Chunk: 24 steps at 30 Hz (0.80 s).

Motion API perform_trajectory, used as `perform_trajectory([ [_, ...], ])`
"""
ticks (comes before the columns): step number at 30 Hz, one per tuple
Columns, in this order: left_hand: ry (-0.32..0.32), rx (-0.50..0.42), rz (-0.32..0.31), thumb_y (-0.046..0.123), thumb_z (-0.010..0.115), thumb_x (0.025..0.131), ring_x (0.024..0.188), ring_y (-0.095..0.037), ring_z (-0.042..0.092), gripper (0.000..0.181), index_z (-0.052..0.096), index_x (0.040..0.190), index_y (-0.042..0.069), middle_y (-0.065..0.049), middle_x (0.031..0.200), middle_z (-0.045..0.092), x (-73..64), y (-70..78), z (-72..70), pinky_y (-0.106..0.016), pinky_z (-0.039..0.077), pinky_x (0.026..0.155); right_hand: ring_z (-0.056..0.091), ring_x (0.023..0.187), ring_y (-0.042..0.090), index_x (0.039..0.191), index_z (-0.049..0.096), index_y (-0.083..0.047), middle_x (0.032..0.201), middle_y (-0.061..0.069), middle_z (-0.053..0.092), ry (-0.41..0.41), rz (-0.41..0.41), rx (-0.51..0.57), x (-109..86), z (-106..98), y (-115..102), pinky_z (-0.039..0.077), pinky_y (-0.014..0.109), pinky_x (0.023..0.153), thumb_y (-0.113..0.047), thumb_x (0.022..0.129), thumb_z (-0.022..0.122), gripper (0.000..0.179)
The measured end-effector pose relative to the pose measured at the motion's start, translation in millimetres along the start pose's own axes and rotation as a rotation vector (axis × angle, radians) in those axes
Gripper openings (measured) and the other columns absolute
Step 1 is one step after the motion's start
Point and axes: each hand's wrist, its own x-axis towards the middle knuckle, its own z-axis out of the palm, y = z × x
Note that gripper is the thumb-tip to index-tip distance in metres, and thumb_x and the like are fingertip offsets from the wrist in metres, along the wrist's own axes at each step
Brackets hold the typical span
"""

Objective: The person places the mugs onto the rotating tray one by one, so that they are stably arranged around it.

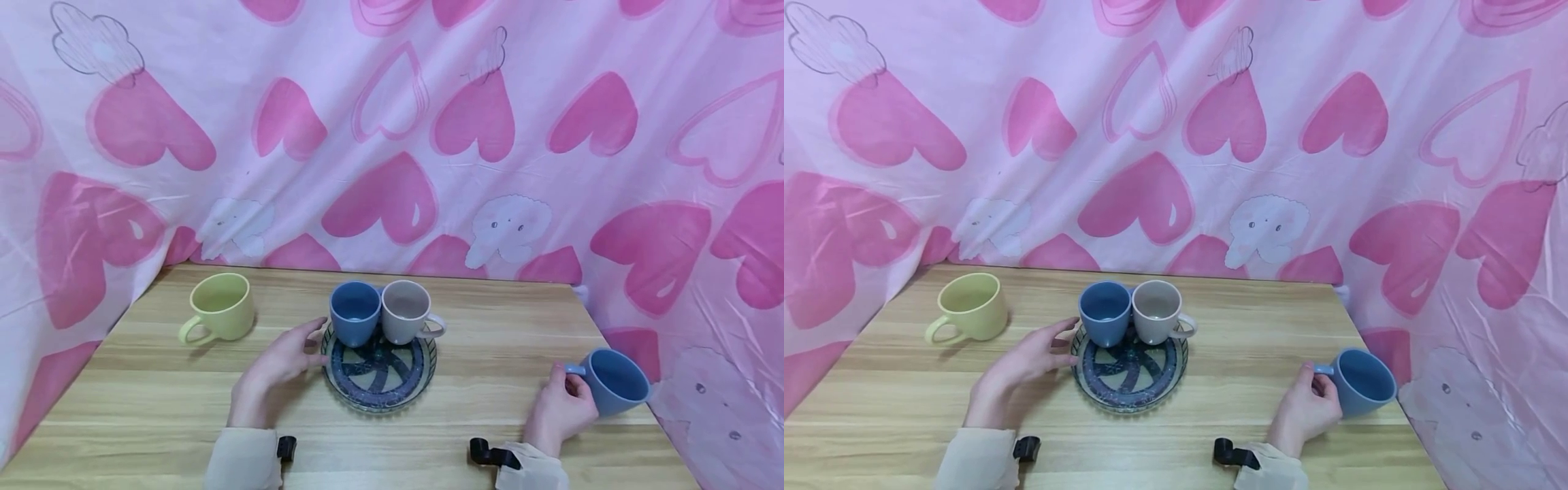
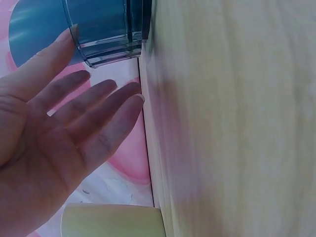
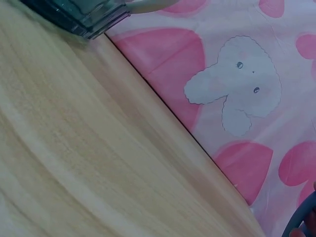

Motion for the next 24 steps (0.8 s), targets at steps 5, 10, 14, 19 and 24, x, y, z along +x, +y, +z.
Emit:
perform_trajectory([
  [5,-0.043,-0.035,-0.007,0.009,0.074,0.085,0.13,-0.043,0.043,0.079,0.032,0.151,0.002,-0.026,0.145,0.042,1.4,1.0,2.2,-0.056,0.032,0.109,0.051,0.082,0.009,0.092,0.068,-0.007,0.087,-0.004,0.059,0.006,0.018,-0.007,2.5,-3,-2,0.039,0.02,0.077,-0.019,0.085,0.075,0.016],
  [10,-0.086,-0.076,0.035,0.009,0.078,0.082,0.135,-0.043,0.037,0.088,0.026,0.153,0.001,-0.026,0.149,0.037,4.2,0.5,2.4,-0.055,0.027,0.112,0.049,0.08,0.009,0.084,0.06,-0.007,0.087,-0.001,0.056,0.008,0.019,-0.037,4.9,-6,-5,0.038,0.021,0.075,-0.015,0.083,0.072,0.014],
  [14,-0.127,-0.114,0.066,0.008,0.08,0.08,0.138,-0.041,0.031,0.095,0.021,0.153,-0.002,-0.026,0.152,0.031,4.6,0.5,3.1,-0.053,0.022,0.114,0.048,0.082,0.01,0.085,0.06,-0.005,0.087,-0.001,0.056,0.004,0.014,-0.094,5.6,-9,-7,0.036,0.02,0.076,-0.018,0.083,0.072,0.018],
  [19,-0.13,-0.085,0.04,0.012,0.08,0.081,0.14,-0.04,0.028,0.095,0.021,0.153,-0.003,-0.026,0.152,0.03,2.6,0.8,3.2,-0.053,0.021,0.115,0.047,0.083,0.011,0.088,0.061,-0.004,0.087,0.001,0.056,-0.008,0.007,-0.189,6.7,-13,-8,0.035,0.02,0.076,-0.026,0.084,0.072,0.025],
  [24,-0.124,-0.069,0.015,0.013,0.079,0.083,0.139,-0.041,0.03,0.091,0.023,0.152,-0.004,-0.026,0.152,0.03,0.5,1.2,2.6,-0.054,0.023,0.114,0.046,0.08,0.015,0.084,0.061,-0.005,0.077,-0.005,0.055,-0.001,-0.023,-0.239,7.1,-17,-8,0.033,0.019,0.072,-0.028,0.084,0.072,0.026],
])
